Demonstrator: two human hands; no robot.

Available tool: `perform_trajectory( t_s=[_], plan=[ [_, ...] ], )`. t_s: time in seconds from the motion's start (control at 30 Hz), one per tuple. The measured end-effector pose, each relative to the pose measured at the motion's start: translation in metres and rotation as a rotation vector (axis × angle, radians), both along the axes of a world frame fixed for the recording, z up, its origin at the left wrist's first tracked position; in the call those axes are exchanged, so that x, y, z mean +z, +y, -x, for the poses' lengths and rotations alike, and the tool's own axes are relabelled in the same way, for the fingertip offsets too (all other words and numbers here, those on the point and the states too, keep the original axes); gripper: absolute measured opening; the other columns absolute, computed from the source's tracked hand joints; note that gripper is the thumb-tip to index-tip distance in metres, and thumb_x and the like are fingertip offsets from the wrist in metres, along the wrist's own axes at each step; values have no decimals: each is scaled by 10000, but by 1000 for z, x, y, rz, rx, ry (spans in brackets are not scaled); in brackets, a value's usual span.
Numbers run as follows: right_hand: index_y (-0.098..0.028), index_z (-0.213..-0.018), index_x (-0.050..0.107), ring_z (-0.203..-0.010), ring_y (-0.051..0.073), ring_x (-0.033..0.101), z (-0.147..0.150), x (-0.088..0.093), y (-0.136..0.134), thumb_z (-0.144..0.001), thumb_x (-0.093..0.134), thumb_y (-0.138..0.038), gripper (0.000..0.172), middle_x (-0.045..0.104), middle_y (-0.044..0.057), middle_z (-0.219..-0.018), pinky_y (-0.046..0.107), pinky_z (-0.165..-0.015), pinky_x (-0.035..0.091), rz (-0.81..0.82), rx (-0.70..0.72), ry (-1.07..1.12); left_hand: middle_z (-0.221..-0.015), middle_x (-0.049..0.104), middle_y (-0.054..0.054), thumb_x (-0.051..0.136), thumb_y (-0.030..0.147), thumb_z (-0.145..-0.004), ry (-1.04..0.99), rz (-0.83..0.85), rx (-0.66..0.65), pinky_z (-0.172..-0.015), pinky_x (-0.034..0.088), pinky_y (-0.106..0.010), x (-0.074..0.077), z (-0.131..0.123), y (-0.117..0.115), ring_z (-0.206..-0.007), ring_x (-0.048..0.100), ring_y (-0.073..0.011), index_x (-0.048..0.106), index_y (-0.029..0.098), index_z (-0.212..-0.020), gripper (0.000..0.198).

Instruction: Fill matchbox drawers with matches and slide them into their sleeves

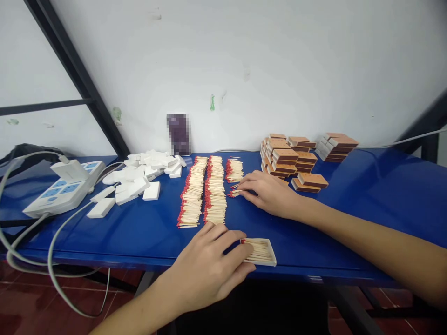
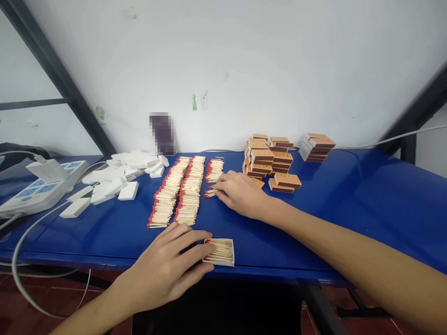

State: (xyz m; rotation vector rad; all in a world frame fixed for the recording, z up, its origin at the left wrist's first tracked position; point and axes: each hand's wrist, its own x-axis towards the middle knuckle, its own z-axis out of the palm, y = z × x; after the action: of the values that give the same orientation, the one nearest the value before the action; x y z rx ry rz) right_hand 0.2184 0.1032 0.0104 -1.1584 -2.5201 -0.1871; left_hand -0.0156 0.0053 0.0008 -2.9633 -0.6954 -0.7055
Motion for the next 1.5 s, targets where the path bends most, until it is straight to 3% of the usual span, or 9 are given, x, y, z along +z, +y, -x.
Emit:
perform_trajectory(
  t_s=[0.37,0.53,0.9,1.5],
  plan=[
    [-189,-1031,741,-956,252,613,-1,6,-6,-987,490,-266,266,713,94,-1031,386,-818,474,-3,17,22,-1131,664,-69,524,289,-1008,-5,-10,1,-842,494,-408,2,0,-1,-965,591,-236,614,171,-1129,191],
    [-192,-946,757,-915,254,615,0,9,-12,-962,519,-254,246,714,102,-983,386,-788,468,-3,15,-34,-1131,664,-75,514,291,-1013,3,0,3,-839,493,-410,3,-1,-1,-959,587,-237,615,170,-1130,196],
    [-195,-952,747,-896,232,630,-2,13,-14,-946,546,-234,204,707,79,-947,351,-769,466,61,62,-67,-1129,667,-72,511,288,-1013,0,-14,6,-834,495,-408,2,-1,0,-952,587,-237,619,169,-1131,199],
    [-189,-849,702,-812,222,612,-1,12,-16,-930,542,-220,182,681,71,-855,341,-716,431,16,58,-67,-1131,666,-71,532,288,-1002,-5,-7,14,-845,501,-406,2,-1,-1,-965,598,-236,616,174,-1117,182]
  ],
)
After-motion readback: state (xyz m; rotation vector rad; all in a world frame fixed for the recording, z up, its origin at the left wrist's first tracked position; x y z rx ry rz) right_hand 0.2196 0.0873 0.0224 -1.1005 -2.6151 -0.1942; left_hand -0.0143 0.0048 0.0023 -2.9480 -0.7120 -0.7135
